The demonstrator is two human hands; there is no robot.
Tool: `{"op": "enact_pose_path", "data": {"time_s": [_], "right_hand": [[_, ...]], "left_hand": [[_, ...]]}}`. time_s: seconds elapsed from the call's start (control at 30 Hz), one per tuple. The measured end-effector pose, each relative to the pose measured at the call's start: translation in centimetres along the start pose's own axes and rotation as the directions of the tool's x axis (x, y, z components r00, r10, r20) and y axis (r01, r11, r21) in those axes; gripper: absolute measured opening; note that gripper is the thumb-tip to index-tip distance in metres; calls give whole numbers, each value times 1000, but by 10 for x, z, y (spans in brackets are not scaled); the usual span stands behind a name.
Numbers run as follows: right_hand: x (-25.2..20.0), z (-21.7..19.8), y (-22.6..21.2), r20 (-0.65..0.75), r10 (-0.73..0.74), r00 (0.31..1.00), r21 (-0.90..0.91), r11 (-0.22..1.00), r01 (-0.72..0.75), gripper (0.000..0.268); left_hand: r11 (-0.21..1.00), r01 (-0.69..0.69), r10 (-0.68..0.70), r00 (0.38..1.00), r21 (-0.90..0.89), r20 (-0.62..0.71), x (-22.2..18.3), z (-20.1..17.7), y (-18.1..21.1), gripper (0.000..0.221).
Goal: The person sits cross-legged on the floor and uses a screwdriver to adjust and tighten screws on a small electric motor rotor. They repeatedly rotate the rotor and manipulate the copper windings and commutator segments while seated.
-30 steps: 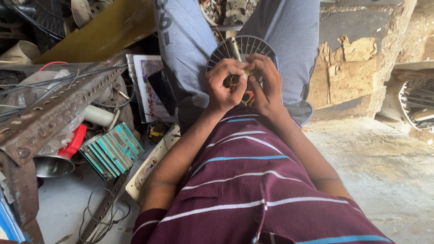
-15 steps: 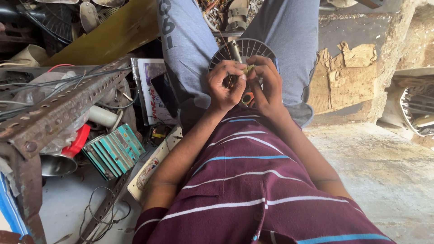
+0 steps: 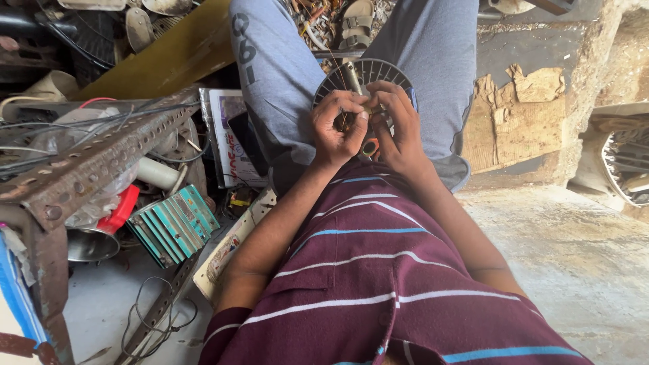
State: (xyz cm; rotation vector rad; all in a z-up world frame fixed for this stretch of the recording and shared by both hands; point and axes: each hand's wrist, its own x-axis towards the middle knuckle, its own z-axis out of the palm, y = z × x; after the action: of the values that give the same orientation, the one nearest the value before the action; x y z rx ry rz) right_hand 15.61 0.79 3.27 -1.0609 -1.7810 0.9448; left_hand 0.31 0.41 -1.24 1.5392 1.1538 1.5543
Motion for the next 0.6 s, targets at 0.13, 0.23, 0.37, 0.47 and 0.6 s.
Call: {"op": "enact_pose_path", "data": {"time_s": [0.13,0.23,0.37,0.47,0.6], "right_hand": [[-1,-1,0,18,25,1000,17,1000,-25,28],[0,0,0,14,3,1000,18,1000,-3,26],[0,1,1,0,-21,1000,-23,1000,21,27],[-3,1,1,8,3,1000,-15,1000,-3,25],[-2,2,0,4,2,1000,-11,1000,-2,23]], "left_hand": [[999,27,-26,1000,-20,2,-1,1,0,6],[999,34,-34,999,-34,2,-1,0,-1,5],[1000,11,-11,1000,-19,2,1,0,-1,5],[999,22,-22,1000,-28,2,-2,1,-2,5],[999,22,-22,1000,-40,7,-1,1,-3,4]]}}
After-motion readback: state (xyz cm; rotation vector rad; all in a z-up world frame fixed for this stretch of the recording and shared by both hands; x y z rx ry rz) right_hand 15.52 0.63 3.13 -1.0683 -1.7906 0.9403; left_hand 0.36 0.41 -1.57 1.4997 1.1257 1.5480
